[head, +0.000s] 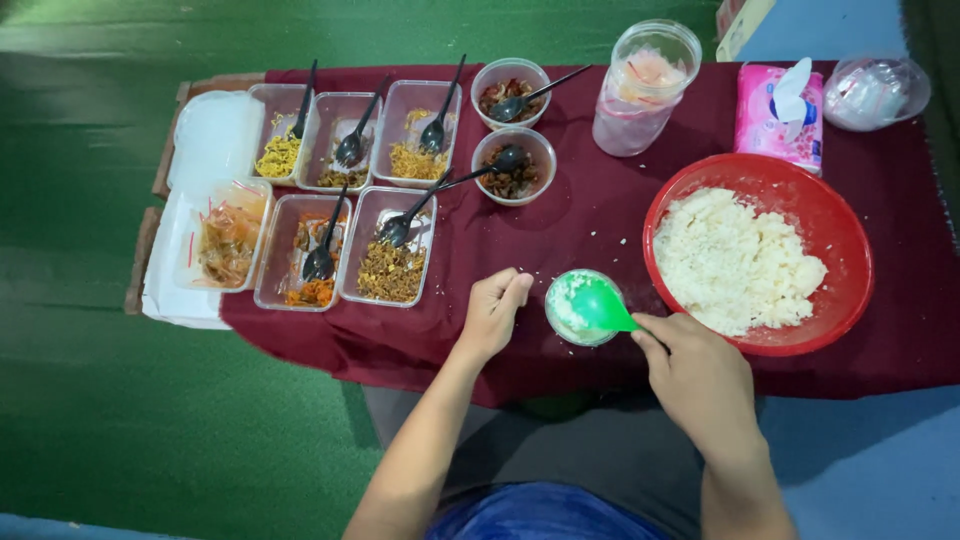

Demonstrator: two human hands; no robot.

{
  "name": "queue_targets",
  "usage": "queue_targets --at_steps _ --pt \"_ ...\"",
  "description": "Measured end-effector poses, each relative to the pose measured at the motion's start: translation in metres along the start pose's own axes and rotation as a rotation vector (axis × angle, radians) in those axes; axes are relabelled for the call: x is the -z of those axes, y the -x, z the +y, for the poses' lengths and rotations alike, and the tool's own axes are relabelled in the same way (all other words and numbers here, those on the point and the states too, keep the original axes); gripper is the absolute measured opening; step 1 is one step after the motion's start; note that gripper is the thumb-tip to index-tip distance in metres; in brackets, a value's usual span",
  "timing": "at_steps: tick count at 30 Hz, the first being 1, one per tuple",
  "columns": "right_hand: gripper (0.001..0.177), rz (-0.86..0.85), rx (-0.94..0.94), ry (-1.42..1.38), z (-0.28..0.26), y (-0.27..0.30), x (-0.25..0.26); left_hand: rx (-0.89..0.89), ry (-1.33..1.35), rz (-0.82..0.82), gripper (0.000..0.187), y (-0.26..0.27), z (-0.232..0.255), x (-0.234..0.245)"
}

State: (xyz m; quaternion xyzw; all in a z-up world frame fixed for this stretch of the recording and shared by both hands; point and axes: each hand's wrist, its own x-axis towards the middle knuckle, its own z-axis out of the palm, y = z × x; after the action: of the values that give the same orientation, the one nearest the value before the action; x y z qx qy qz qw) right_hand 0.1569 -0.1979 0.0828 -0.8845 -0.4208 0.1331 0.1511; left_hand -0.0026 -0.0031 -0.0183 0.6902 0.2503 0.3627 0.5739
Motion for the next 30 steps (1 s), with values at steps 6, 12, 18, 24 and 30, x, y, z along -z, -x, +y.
queue_targets --at_steps 6,12,18,24,30 --pt "0.025 0.084 0.006 -0.042 0.003 0.001 -0.009 -0.093 -0.138 -0.179 0.024 0.001 0.019 -0.004" --pt "0.020 0.150 0.064 0.119 0.003 0.003 -0.007 -0.181 -0.100 -0.357 0.094 0.001 0.033 0.000" --pt "0.019 0.076 0.127 0.099 -0.004 0.009 0.007 -0.087 -0.117 -0.369 0.114 0.000 0.027 -0.006" --pt "0.027 0.008 0.099 -0.005 0.000 0.003 -0.001 -0.069 -0.108 -0.369 0.119 -0.002 0.019 -0.005" --pt "0.009 0.059 0.152 -0.076 0.003 -0.001 0.001 -0.065 -0.122 -0.376 0.115 -0.001 0.022 -0.005"
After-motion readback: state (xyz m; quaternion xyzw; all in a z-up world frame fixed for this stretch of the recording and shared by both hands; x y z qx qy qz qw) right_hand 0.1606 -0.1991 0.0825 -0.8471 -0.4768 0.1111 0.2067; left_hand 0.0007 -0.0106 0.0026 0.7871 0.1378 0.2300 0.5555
